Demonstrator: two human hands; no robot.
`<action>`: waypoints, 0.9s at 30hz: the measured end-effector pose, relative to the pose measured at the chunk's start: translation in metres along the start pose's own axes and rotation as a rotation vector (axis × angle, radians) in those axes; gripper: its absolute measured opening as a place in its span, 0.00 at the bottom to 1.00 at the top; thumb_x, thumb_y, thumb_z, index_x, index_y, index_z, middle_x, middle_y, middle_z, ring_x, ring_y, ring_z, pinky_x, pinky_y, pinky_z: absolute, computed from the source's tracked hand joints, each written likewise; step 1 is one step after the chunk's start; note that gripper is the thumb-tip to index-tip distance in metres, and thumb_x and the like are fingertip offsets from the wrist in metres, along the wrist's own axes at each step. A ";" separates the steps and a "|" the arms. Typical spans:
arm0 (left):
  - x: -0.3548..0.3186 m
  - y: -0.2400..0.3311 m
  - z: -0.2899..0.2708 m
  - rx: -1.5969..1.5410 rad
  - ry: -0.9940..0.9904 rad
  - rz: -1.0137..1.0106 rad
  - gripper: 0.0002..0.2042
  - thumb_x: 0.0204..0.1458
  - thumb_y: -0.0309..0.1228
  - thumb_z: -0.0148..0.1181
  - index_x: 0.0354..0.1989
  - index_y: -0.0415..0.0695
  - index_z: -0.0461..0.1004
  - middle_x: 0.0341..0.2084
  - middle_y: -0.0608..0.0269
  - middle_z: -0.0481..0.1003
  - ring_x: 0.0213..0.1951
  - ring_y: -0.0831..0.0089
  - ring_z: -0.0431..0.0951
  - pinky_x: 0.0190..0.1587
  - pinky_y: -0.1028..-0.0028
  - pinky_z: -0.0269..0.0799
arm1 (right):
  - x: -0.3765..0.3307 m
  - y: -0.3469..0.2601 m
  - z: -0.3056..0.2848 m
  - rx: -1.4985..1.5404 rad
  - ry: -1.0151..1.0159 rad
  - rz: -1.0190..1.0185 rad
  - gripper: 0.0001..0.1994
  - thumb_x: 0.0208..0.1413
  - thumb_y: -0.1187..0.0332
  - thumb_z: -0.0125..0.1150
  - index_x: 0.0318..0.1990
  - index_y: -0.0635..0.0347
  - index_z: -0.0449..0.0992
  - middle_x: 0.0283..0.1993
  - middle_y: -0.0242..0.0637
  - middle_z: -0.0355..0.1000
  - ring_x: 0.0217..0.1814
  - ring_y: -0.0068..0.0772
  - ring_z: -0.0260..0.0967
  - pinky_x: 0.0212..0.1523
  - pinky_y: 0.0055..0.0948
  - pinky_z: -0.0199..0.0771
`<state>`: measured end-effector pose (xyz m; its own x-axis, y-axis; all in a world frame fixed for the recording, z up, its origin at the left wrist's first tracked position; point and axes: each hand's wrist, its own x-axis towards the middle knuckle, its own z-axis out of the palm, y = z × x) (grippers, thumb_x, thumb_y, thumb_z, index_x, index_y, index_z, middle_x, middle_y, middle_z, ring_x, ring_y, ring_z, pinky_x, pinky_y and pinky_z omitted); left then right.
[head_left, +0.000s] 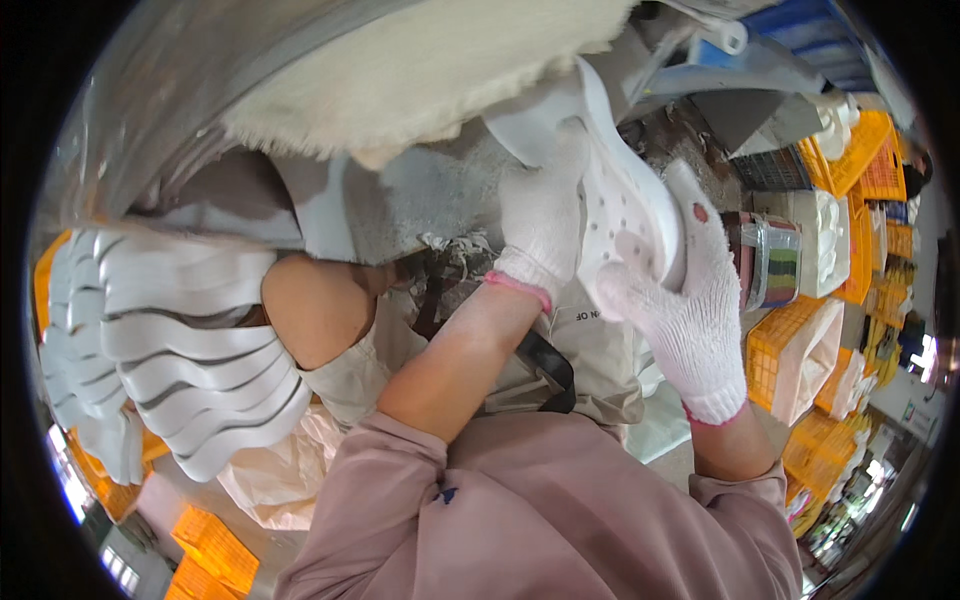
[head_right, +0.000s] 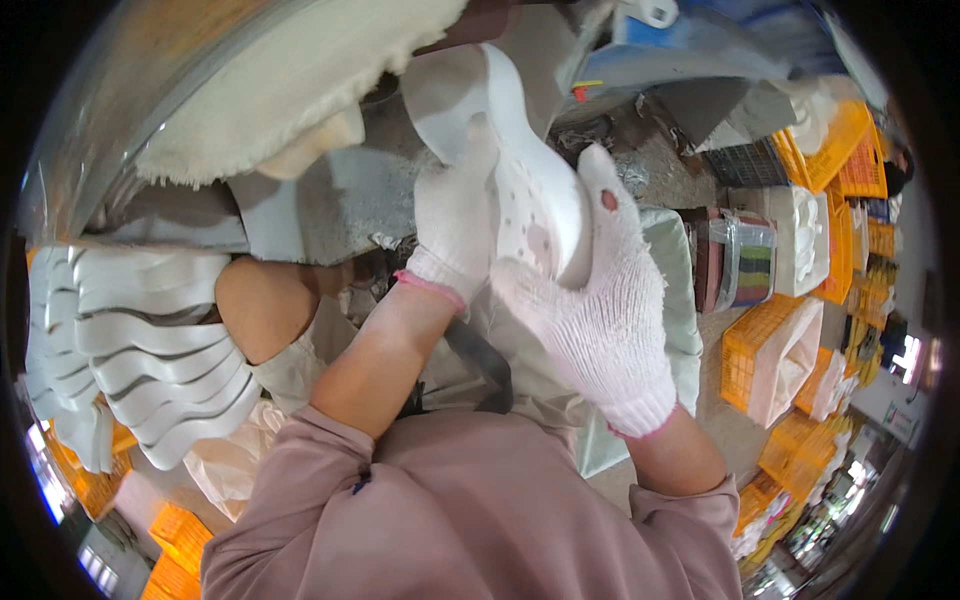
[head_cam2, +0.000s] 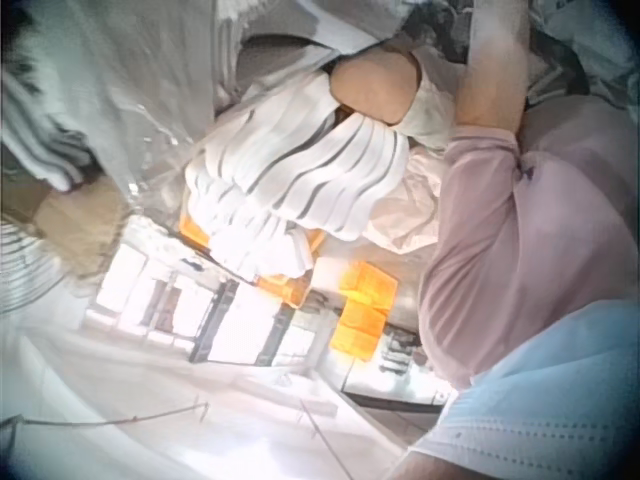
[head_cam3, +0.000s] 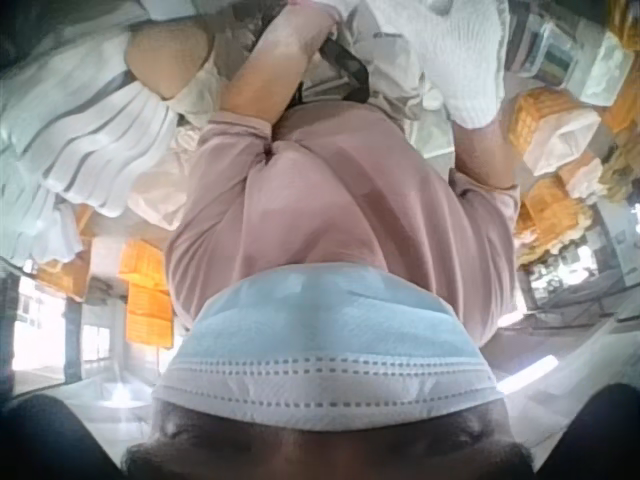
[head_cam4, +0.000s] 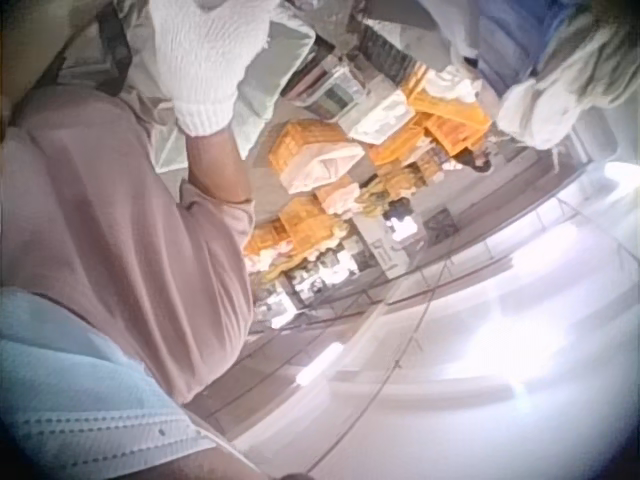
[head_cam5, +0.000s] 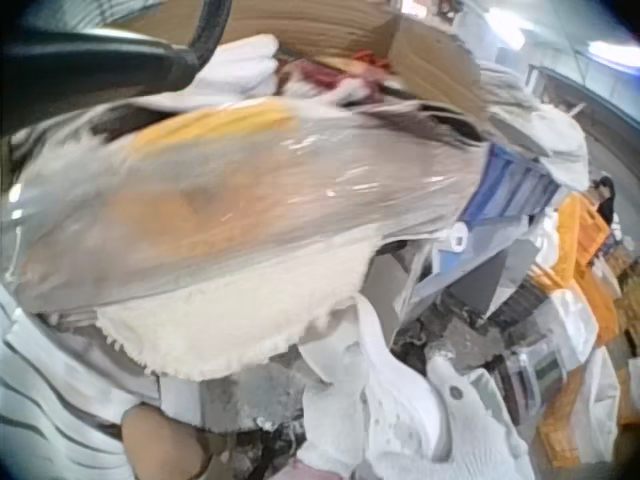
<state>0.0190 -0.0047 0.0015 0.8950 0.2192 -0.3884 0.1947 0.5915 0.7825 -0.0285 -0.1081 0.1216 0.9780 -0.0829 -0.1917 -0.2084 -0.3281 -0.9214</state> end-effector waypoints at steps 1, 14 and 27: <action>0.006 -0.001 0.005 0.008 0.052 -0.102 0.17 0.67 0.38 0.64 0.50 0.34 0.80 0.39 0.65 0.82 0.40 0.74 0.80 0.44 0.69 0.77 | -0.006 0.006 -0.004 -0.150 0.034 -0.157 0.46 0.53 0.70 0.72 0.77 0.75 0.54 0.72 0.51 0.67 0.73 0.40 0.68 0.73 0.37 0.68; 0.117 -0.002 -0.023 1.589 0.027 0.790 0.12 0.64 0.38 0.56 0.53 0.56 0.79 0.36 0.36 0.81 0.41 0.46 0.84 0.43 0.50 0.79 | 0.081 0.044 0.043 -0.300 0.277 -0.398 0.43 0.50 0.66 0.68 0.74 0.72 0.60 0.67 0.64 0.70 0.69 0.62 0.71 0.68 0.47 0.72; 0.039 0.060 -0.124 1.169 -0.118 0.249 0.25 0.70 0.42 0.60 0.65 0.32 0.72 0.46 0.46 0.82 0.46 0.62 0.82 0.52 0.64 0.78 | 0.167 0.062 0.066 -0.437 0.083 -0.434 0.24 0.52 0.52 0.65 0.43 0.69 0.83 0.41 0.62 0.81 0.50 0.67 0.79 0.53 0.50 0.81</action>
<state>0.0163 0.1354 -0.0270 0.9791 0.1190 -0.1650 0.2032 -0.5328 0.8215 0.1229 -0.0804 0.0097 0.9741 0.0778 0.2125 0.2050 -0.7015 -0.6826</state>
